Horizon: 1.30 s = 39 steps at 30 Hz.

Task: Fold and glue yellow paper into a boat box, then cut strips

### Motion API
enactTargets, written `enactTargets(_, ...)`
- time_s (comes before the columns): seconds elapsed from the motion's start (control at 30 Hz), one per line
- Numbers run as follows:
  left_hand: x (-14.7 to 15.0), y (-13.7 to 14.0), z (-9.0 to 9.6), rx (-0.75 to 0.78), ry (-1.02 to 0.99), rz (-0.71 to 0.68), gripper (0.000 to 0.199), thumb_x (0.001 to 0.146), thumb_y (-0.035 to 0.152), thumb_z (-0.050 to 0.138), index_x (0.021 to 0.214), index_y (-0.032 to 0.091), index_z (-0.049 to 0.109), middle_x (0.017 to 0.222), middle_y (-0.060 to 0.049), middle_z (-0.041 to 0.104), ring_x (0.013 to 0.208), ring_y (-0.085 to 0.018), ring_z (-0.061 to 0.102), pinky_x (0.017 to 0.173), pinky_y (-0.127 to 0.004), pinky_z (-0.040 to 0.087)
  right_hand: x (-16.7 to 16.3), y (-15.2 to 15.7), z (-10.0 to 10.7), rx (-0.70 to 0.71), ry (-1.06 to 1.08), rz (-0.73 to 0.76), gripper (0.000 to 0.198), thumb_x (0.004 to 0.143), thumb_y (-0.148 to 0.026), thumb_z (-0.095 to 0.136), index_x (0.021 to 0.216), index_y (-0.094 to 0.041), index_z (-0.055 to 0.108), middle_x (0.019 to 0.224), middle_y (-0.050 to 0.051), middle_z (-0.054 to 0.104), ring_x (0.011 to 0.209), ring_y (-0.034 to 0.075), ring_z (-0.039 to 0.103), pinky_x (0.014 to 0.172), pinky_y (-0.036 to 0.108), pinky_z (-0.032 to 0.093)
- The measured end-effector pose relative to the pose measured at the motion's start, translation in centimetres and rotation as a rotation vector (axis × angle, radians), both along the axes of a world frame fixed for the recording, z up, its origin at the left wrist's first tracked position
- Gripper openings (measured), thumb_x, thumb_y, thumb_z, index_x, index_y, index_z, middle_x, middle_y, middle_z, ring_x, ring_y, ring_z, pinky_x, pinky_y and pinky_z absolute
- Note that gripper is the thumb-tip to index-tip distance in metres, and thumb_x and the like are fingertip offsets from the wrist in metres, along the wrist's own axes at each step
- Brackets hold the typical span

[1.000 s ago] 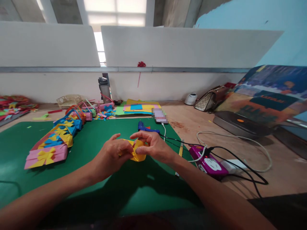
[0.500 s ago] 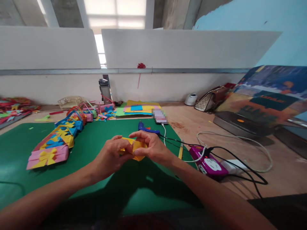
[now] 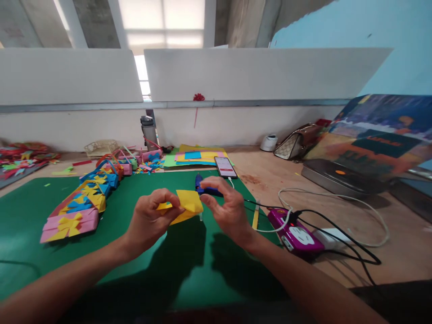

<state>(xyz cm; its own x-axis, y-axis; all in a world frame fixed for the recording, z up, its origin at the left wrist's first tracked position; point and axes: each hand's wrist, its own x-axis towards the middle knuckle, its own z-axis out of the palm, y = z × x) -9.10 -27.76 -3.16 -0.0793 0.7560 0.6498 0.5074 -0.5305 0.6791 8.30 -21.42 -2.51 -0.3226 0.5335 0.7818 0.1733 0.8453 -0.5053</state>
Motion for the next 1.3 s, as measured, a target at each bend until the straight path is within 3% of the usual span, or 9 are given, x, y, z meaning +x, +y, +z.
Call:
enactTargets(0.17,0.0,0.2,-0.2,0.085,-0.07,0.052,0.012,0.07,0.015,0.067,0.065,0.019,0.057,0.068,0.002,0.061,0.065,-0.011,0.058,0.059,-0.019,0.048,0.3,-0.6,-0.4,0.341,-0.122,-0.056,0.005,0.084,-0.017,0.056,0.08,-0.019,0.059,0.077,0.002,0.062,0.08,0.016,0.059,0.088,0.041,0.038)
enactTargets(0.3,0.2,0.0,-0.3,0.122,-0.048,0.068,0.013,0.071,0.013,0.067,0.065,0.019,0.057,0.068,0.003,0.061,0.064,-0.01,0.057,0.06,-0.018,0.047,0.0,-1.1,-0.8,0.446,-0.182,-0.114,0.002,0.084,-0.019,0.058,0.082,-0.019,0.059,0.076,0.002,0.063,0.083,0.017,0.059,0.094,0.044,0.033)
enactTargets(0.4,0.4,-0.1,-0.3,0.16,0.008,0.06,0.015,0.073,0.013,0.067,0.065,0.02,0.056,0.065,0.004,0.062,0.064,-0.01,0.056,0.061,-0.019,0.046,-0.1,-1.2,-0.8,0.462,-0.192,-0.138,0.004,0.084,-0.018,0.057,0.081,-0.019,0.06,0.074,0.002,0.063,0.082,0.017,0.059,0.095,0.044,0.031)
enactTargets(0.57,0.7,-0.2,-0.2,0.221,0.098,0.053,0.016,0.076,0.014,0.064,0.065,0.02,0.054,0.062,0.005,0.062,0.06,-0.01,0.056,0.078,-0.026,0.046,-0.1,-1.3,-0.8,0.481,-0.204,-0.142,0.01,0.085,-0.015,0.054,0.077,-0.019,0.06,0.071,0.0,0.062,0.079,0.015,0.058,0.095,0.043,0.031)
enactTargets(0.73,0.6,-0.1,-0.3,0.213,0.18,0.119,0.007,0.077,0.017,0.063,0.083,0.02,0.061,0.068,0.002,0.063,0.065,-0.012,0.059,0.065,-0.022,0.047,-0.1,-1.2,-0.9,0.5,-0.215,-0.149,0.012,0.084,-0.013,0.053,0.074,-0.018,0.059,0.069,0.0,0.061,0.078,0.015,0.058,0.094,0.043,0.032)
enactTargets(0.87,0.0,0.1,-0.2,0.132,0.267,0.038,0.02,0.082,0.021,0.059,0.101,0.021,0.064,0.075,-0.001,0.057,0.068,-0.013,0.056,0.061,-0.023,0.047,-0.1,-1.0,-1.0,0.52,-0.231,-0.156,0.014,0.083,-0.01,0.052,0.074,-0.019,0.058,0.069,0.0,0.061,0.079,0.015,0.057,0.095,0.043,0.031)
enactTargets(1.03,-0.6,0.2,0.0,0.139,0.346,0.09,0.008,0.08,0.023,0.063,0.084,0.025,0.07,0.1,-0.006,0.053,0.094,-0.021,0.051,0.08,-0.036,0.046,-0.1,-1.1,-0.9,0.489,-0.247,-0.164,0.013,0.083,-0.011,0.054,0.075,-0.02,0.059,0.071,0.0,0.061,0.08,0.016,0.058,0.095,0.042,0.03)
enactTargets(1.13,-0.6,0.3,0.1,0.158,0.341,0.043,0.007,0.079,0.02,0.064,0.082,0.024,0.069,0.116,-0.007,0.052,0.108,-0.024,0.046,0.09,-0.042,0.042,-0.1,-1.1,-0.9,0.472,-0.243,-0.153,0.012,0.082,-0.012,0.055,0.075,-0.02,0.059,0.071,0.0,0.061,0.08,0.017,0.058,0.095,0.042,0.03)
enactTargets(1.3,-0.4,0.5,0.3,0.171,0.316,-0.041,0.01,0.079,0.014,0.062,0.079,0.021,0.068,0.113,-0.008,0.057,0.109,-0.024,0.047,0.093,-0.043,0.041,-0.2,-1.2,-0.8,0.444,-0.242,-0.113,0.011,0.083,-0.012,0.055,0.075,-0.02,0.059,0.071,0.0,0.061,0.081,0.017,0.058,0.095,0.043,0.03)
